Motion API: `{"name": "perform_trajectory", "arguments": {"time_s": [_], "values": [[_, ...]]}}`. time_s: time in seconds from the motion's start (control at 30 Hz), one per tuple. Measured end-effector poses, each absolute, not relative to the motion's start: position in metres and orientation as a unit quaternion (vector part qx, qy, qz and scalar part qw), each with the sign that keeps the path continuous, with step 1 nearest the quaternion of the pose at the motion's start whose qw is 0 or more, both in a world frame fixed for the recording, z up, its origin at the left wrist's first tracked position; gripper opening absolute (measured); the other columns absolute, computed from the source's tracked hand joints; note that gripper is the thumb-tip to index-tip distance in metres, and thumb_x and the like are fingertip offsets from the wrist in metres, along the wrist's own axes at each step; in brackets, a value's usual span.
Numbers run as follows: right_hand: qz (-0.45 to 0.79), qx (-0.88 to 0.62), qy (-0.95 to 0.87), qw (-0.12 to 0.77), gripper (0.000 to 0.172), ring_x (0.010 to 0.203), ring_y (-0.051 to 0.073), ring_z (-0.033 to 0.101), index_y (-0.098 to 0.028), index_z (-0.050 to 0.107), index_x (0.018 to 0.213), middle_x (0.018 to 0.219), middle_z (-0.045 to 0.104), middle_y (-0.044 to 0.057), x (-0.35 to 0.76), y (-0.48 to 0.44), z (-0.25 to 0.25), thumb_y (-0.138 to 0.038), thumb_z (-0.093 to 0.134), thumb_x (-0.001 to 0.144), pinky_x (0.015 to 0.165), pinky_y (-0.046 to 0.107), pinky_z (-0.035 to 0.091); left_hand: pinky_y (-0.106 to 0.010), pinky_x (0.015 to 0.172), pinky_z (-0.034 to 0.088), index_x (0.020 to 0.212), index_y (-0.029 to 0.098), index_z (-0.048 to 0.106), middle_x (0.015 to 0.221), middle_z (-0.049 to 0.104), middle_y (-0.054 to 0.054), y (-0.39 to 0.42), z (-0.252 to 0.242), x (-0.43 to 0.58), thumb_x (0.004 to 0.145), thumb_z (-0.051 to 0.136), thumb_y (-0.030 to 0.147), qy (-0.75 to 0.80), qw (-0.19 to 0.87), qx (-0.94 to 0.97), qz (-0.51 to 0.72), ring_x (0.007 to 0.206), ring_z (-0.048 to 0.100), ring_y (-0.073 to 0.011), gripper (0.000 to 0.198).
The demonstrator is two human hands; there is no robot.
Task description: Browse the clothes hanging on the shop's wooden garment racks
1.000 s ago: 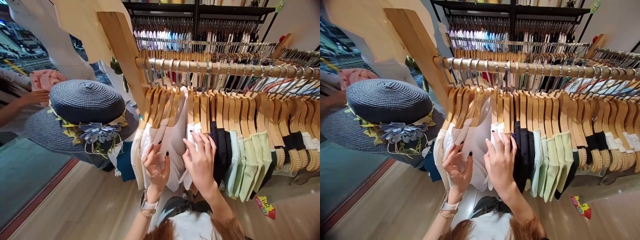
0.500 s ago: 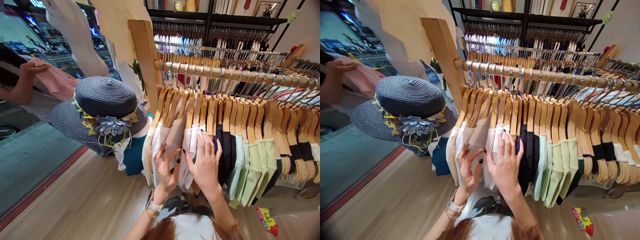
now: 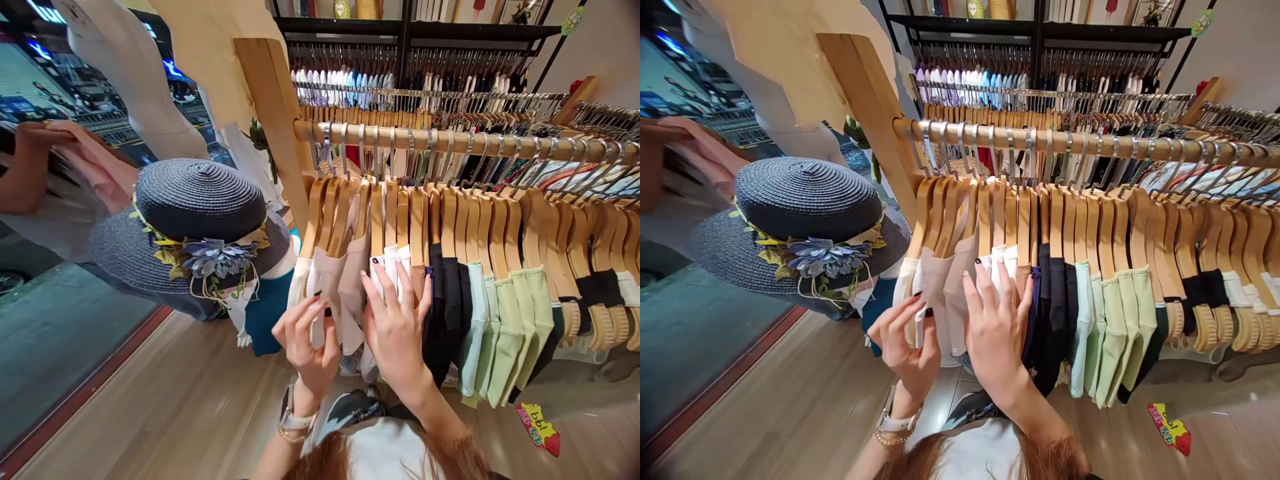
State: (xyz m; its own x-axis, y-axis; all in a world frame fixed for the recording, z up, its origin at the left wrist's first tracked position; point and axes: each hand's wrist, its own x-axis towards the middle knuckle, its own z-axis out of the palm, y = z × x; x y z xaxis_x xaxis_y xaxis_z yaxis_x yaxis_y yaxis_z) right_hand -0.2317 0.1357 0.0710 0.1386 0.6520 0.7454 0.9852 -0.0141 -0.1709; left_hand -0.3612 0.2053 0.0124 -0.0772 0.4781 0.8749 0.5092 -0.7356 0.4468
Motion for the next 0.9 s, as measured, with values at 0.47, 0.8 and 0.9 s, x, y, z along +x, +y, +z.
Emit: {"name": "perform_trajectory", "arguments": {"time_s": [0.47, 0.8, 0.9], "values": [[-0.243, -0.583, -0.706, 0.321, 0.05, 0.146, 0.028, 0.04, -0.022, 0.062, 0.13, 0.136, 0.065, 0.007, -0.234, 0.158, 0.059, 0.002, 0.045, 0.09, 0.125, 0.063, 0.019, -0.042, 0.098, 0.044, 0.103, 0.023, 0.074, 0.106, 0.073, -0.005, 0.25, 0.084, -0.349, 0.094, 0.062, 0.029, -0.363, 0.0, -0.76, -0.539, 0.108, 0.059, -0.026, 0.016], [-0.254, -0.565, -0.699, 0.357, 0.033, 0.138, 0.025, 0.051, -0.02, 0.068, 0.111, 0.12, 0.072, 0.007, -0.225, 0.163, 0.05, -0.001, 0.049, 0.092, 0.124, 0.053, 0.028, -0.038, 0.095, 0.05, 0.114, 0.022, 0.068, 0.11, 0.073, -0.006, 0.263, 0.083, -0.337, 0.089, 0.07, 0.03, -0.377, -0.059, -0.736, -0.559, 0.11, 0.06, -0.0236, 0.026], [-0.247, -0.57, -0.705, 0.343, 0.046, 0.141, 0.025, 0.048, -0.02, 0.063, 0.127, 0.128, 0.069, 0.009, -0.221, 0.162, 0.049, 0.002, 0.051, 0.089, 0.124, 0.054, 0.026, -0.037, 0.095, 0.051, 0.115, 0.022, 0.067, 0.113, 0.073, -0.006, 0.262, 0.079, -0.339, 0.094, 0.063, 0.031, -0.38, -0.068, -0.716, -0.582, 0.108, 0.063, -0.0218, 0.024]]}}
